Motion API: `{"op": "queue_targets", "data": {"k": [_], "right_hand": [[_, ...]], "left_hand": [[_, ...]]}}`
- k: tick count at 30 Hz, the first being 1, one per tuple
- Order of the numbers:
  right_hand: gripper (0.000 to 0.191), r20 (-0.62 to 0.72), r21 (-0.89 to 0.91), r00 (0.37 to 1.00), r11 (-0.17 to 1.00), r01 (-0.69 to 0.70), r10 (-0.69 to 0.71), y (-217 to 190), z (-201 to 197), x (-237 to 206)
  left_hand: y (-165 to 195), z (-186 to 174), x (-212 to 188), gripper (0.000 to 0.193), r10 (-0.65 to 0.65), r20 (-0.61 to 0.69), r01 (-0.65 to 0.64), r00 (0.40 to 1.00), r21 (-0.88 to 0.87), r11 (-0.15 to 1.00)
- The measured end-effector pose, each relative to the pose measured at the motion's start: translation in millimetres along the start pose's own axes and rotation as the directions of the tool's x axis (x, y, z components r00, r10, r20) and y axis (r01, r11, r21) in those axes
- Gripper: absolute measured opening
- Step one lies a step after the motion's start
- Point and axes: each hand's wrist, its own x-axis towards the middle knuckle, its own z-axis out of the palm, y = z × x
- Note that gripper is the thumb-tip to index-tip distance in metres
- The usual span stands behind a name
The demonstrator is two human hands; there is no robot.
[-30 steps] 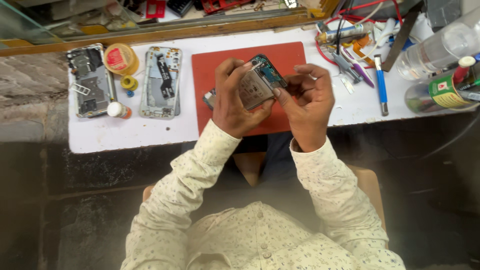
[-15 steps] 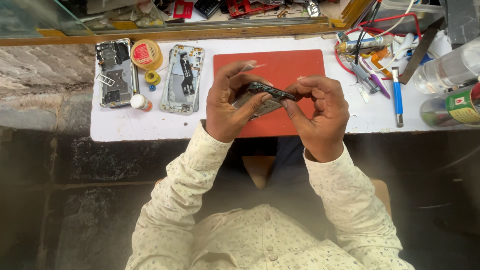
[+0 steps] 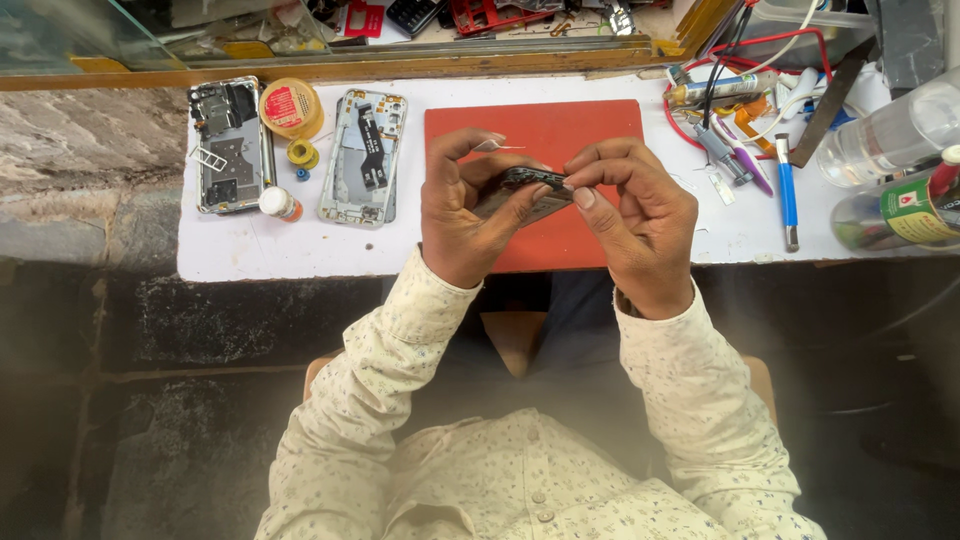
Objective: The person removes a protective film from a smartphone screen, then places the phone on a red mat and cleans the internal components with a cotton swab. The person handles the phone, screen film, and cotton swab during the process.
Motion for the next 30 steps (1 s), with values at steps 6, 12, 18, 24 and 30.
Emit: {"op": "queue_targets", "data": {"k": [6, 12, 18, 24, 30], "right_hand": [[0.009, 0.035, -0.065, 0.998, 0.996, 0.054, -0.051, 9, -1, 4], [0.008, 0.051, -0.027, 0.998, 0.998, 0.049, -0.047, 14, -2, 7], [0.011, 0.030, -0.030, 0.998, 0.998, 0.063, -0.062, 8, 2, 5], [0.009, -0.120, -0.040, 0.978, 0.986, 0.164, -0.168, -1, 11, -9], [0.027, -0.127, 0.515, 0.981, 0.855, -0.061, 0.147, 1, 18, -20]], "left_hand": [[-2, 3, 2, 0.053, 0.000, -0.001, 0.000, 1.000, 0.008, 1.000], [-3, 2, 3, 0.053, 0.025, -0.001, -0.025, 1.000, 0.070, 0.997], [-2, 4, -1, 0.053, -0.009, -0.019, 0.008, 1.000, -0.060, 0.998], [-7, 8, -8, 0.052, 0.034, -0.082, -0.039, 0.996, -0.065, 0.997], [-30, 31, -4, 0.052, 0.181, -0.273, -0.204, 0.945, -0.059, 0.977]]}}
